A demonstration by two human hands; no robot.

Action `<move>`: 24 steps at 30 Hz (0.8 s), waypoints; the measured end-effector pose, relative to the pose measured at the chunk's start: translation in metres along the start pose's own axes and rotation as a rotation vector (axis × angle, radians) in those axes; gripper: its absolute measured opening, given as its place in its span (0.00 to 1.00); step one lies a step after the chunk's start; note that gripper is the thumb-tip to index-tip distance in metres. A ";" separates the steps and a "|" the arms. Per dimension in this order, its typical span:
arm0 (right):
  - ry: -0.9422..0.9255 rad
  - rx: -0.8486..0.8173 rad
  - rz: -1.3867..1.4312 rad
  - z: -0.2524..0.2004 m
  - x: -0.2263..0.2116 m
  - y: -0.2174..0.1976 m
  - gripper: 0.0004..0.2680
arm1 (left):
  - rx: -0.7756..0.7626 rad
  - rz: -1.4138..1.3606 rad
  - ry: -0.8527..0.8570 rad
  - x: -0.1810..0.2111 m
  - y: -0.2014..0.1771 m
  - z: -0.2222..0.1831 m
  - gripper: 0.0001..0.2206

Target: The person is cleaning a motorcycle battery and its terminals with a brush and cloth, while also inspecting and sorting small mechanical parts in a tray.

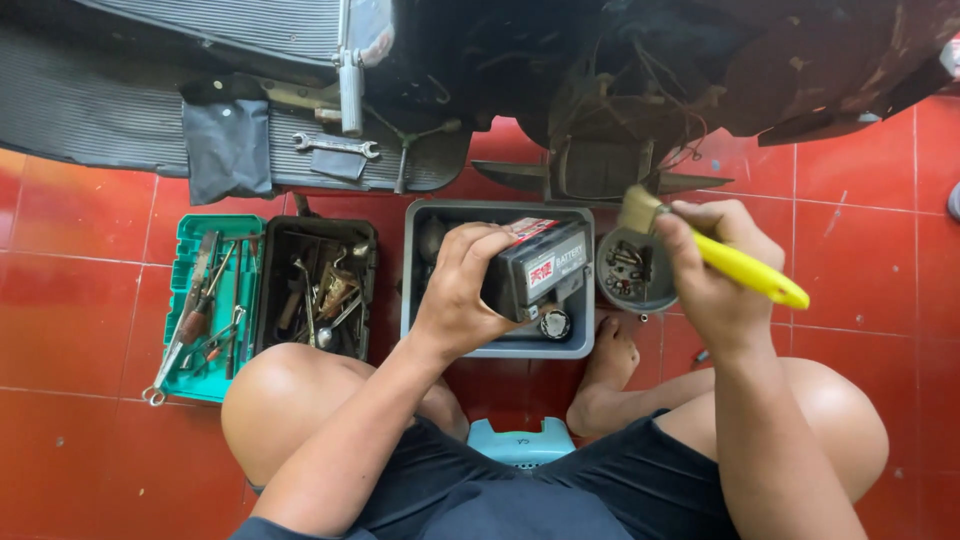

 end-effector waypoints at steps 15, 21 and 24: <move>0.161 -0.127 -0.074 -0.004 0.010 0.027 0.06 | -0.041 0.035 -0.024 -0.010 0.008 -0.004 0.34; 0.039 -0.136 0.516 -0.048 -0.044 0.070 0.09 | -0.076 0.062 -0.070 -0.024 0.022 -0.013 0.34; 0.203 -0.182 0.341 -0.018 0.000 0.069 0.06 | -0.073 0.063 -0.050 -0.014 0.019 -0.007 0.37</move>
Point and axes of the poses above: each hand's wrist, its own z-axis towards the middle knuckle, its own y-axis out of the palm, x = y × z, the point moved 6 cm from there along z, towards the middle knuckle, and after that the axes turned 6 degrees about -x, right-handed, at the moved point
